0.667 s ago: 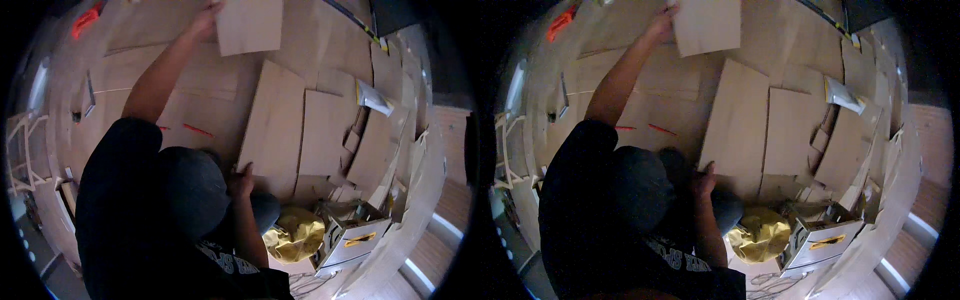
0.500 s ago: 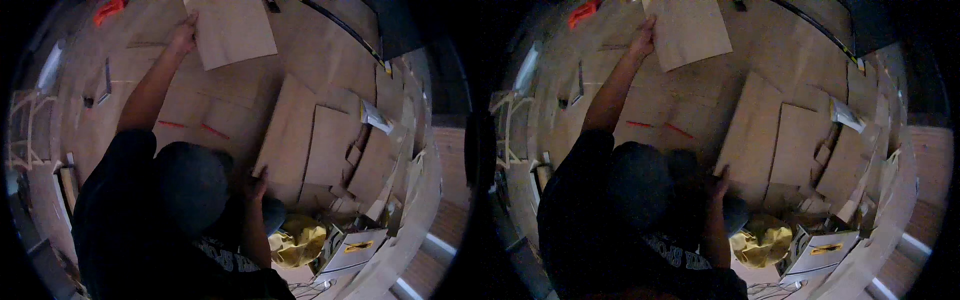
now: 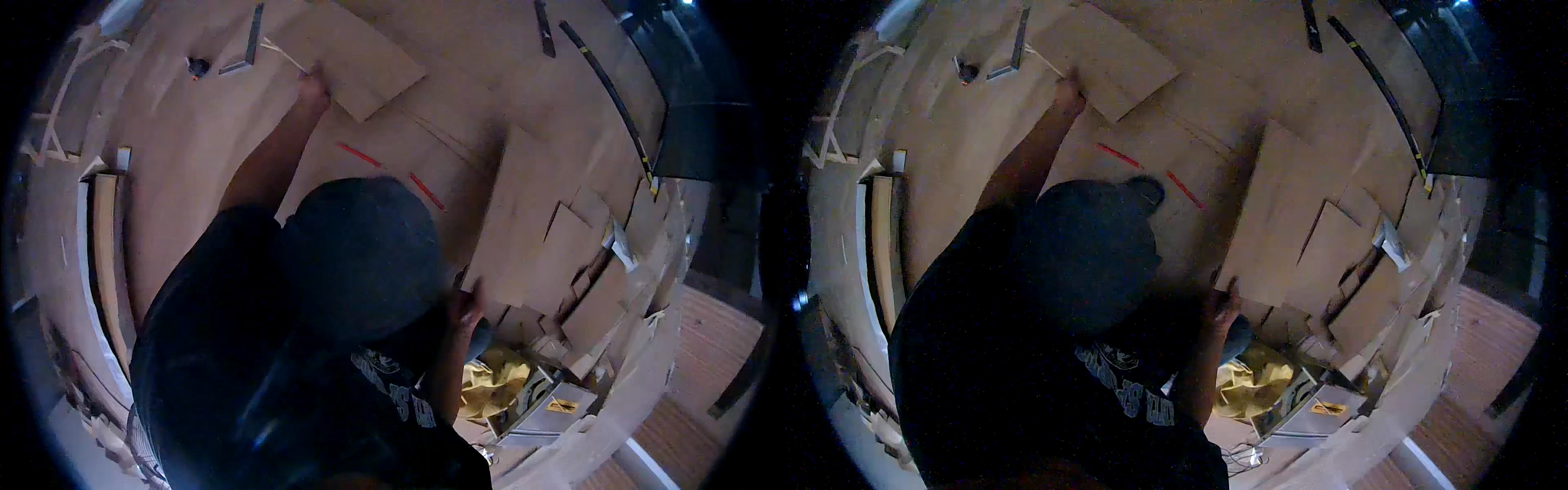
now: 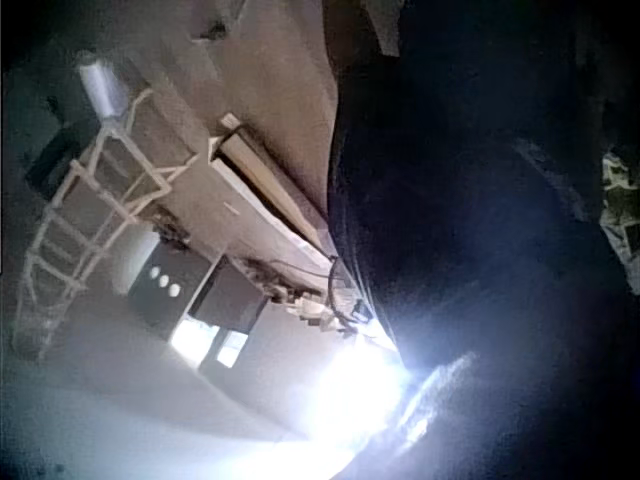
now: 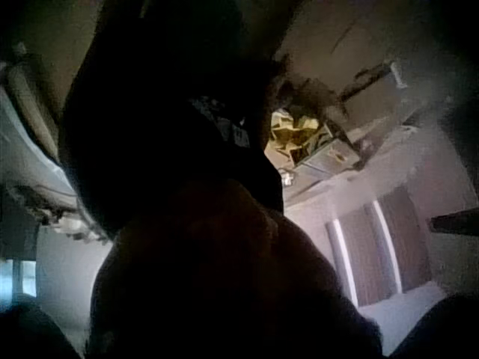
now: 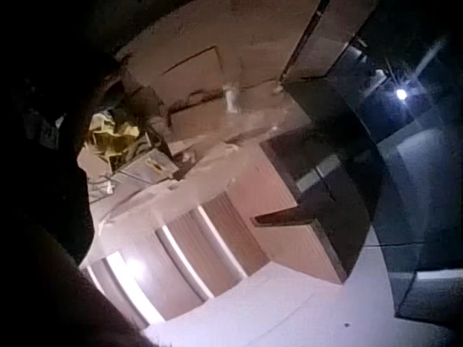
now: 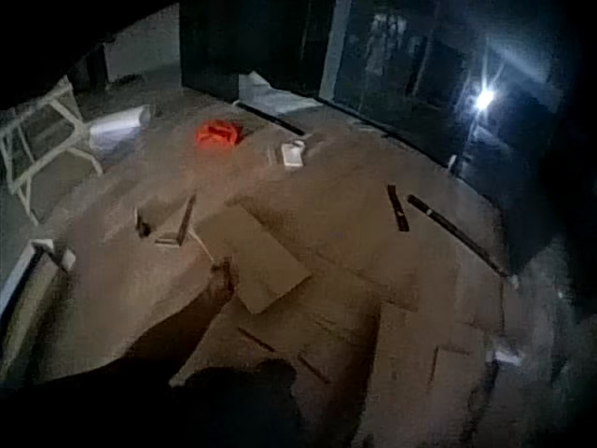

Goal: The person cuts a flooring plank using a table saw and uses a tape measure and a square to mark another plank with a pencil.

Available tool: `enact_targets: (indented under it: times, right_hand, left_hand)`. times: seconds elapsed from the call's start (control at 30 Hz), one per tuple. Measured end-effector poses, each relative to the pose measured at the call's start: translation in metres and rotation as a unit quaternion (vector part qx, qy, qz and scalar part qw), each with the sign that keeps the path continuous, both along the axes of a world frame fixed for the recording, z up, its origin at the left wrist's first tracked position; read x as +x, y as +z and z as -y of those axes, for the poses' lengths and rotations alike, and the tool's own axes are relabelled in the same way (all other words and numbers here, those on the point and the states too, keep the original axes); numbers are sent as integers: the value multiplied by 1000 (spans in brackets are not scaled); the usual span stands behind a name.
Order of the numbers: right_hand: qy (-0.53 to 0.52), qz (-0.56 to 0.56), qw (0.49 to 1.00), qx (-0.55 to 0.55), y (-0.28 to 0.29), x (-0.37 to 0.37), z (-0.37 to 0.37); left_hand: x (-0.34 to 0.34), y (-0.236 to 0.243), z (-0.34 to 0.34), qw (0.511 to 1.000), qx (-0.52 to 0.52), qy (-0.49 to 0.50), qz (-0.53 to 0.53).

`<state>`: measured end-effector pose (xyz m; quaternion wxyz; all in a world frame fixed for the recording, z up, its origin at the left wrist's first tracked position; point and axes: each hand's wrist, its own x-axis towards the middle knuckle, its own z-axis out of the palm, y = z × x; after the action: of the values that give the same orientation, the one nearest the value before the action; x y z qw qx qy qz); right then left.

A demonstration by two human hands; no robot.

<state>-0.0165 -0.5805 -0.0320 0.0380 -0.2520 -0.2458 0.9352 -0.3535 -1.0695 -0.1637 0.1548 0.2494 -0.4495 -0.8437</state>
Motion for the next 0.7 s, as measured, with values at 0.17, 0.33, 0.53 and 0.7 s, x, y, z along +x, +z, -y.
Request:
enact_targets:
  times: [0.17,0.33,0.53,0.7]
  right_hand:
    - [118,77,985,105,25,-11,23]
    - [169,-2,743,648,6,-25,-46]
    - [127,-286,265,912,-8,-120,-62]
    - [277,-152,516,796,-41,-201,-103]
  left_hand:
    - [-8,-107,96,996,23,83,21]
    - [-4,-53,21,993,-37,-87,75]
    - [15,-57,82,955,-113,-227,151]
    - [7,-28,50,973,-60,-168,148]
